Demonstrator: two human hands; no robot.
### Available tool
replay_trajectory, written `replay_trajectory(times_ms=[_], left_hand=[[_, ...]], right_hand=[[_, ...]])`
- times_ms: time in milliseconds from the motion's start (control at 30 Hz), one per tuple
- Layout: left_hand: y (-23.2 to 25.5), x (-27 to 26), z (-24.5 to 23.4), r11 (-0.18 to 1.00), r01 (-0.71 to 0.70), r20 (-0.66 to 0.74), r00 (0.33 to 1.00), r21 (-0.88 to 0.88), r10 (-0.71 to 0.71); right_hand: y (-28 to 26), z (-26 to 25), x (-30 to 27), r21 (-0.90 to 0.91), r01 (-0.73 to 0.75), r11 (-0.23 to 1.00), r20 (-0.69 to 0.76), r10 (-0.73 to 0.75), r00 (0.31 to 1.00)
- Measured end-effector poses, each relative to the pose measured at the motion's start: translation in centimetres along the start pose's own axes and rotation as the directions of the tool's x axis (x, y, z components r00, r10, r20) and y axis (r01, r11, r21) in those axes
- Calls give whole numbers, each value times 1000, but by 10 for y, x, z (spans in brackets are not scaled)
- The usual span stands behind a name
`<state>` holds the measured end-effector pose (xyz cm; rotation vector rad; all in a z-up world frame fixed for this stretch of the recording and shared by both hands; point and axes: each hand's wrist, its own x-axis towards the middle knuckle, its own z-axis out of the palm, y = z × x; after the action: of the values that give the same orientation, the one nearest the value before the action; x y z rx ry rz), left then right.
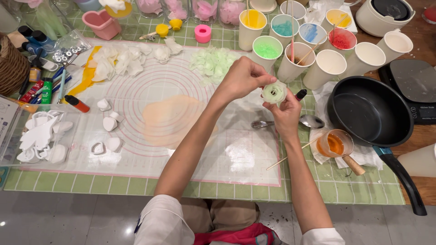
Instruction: The recorder is assembling a decorative wax flower by adding individual petals to a core and using liquid wax as an adhesive.
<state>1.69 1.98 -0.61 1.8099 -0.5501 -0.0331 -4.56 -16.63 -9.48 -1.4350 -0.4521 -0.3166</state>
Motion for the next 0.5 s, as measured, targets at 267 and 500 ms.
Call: replay_trajectory(times_ms=[267, 500], left_hand=[[-93, 47, -163, 991, -53, -466, 879, 121, 104], [-211, 13, -270, 640, 530, -703, 711, 556, 22]], right_hand=[[1, -1, 1, 6, -30, 1000, -17, 30, 999], [3, -3, 1, -5, -41, 999, 2, 41, 999]])
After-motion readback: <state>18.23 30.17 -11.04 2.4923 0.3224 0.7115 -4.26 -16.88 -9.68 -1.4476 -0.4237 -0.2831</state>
